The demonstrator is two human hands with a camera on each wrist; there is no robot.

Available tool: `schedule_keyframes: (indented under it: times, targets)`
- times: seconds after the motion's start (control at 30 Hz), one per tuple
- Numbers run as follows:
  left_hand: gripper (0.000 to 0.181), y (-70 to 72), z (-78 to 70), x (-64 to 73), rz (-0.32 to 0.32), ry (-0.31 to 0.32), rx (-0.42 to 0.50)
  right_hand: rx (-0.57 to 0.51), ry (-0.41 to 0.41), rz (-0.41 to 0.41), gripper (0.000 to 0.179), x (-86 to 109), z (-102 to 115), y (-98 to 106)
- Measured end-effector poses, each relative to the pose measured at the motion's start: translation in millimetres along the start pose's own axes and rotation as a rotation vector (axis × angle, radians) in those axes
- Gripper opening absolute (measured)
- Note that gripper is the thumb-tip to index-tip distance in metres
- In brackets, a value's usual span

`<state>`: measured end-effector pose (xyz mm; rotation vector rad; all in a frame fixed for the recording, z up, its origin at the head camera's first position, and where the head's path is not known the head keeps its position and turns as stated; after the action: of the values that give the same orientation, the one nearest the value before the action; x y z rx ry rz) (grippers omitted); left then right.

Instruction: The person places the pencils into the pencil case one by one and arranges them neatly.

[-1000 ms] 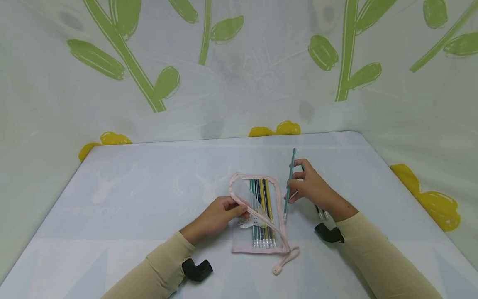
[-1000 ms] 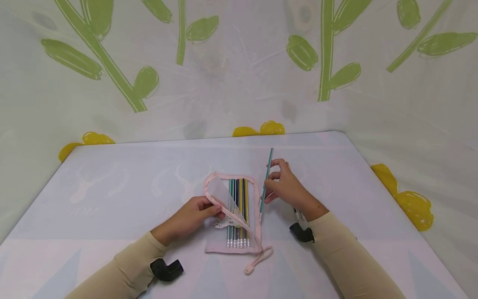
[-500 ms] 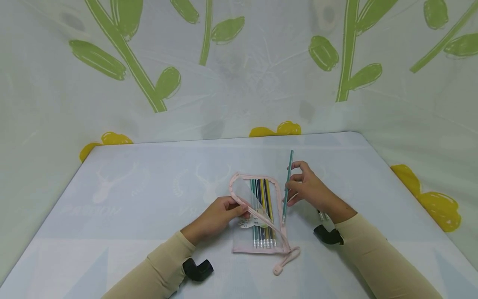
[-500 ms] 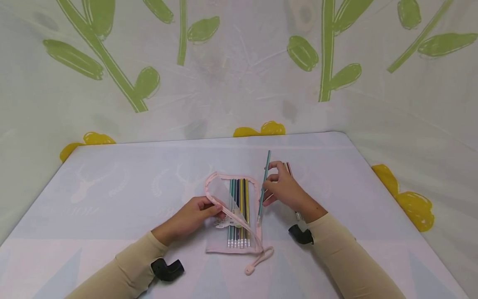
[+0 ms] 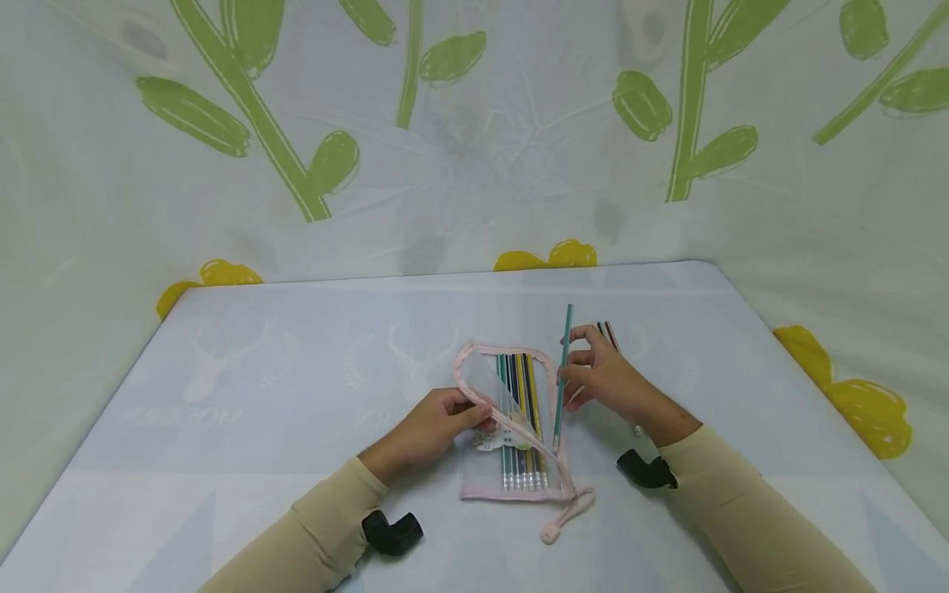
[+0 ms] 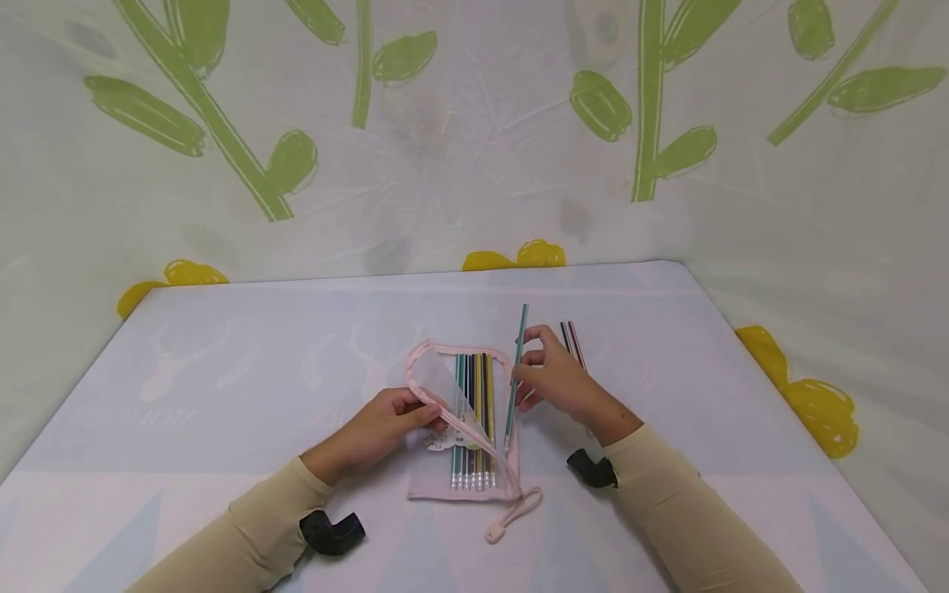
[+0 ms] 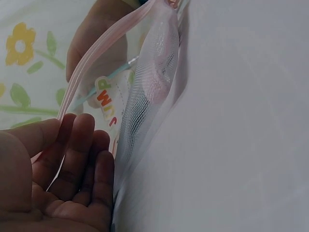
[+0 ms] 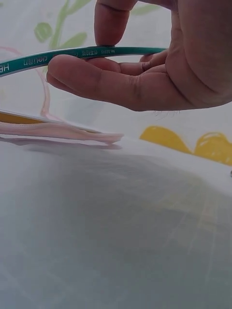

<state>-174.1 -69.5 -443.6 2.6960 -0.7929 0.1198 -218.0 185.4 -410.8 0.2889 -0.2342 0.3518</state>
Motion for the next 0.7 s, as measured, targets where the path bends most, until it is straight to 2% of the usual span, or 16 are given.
schedule_keyframes:
  times: [0.43,0.7]
  targets:
    - [0.028,-0.4,0.4,-0.6,0.0,-0.011,0.002,-0.022,0.007,0.043,0.051,1.0,-1.1,-5.9]
    - [0.029,-0.5,0.1,-0.2,0.002,-0.009,-0.001,-0.04,-0.001,0.073,0.058,1.6,-3.3,-8.3]
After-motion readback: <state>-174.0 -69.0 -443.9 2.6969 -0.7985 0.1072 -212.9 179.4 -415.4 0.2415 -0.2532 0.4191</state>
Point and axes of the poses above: each hand's wrist, its own x-axis away from the middle knuckle, its own y-axis out of the back of the hand, z = x × y, the point moved 3 cm from there along -x, towards the middle knuckle, and after that the axes turned 6 degrees about -x, right-handed, at the moved point
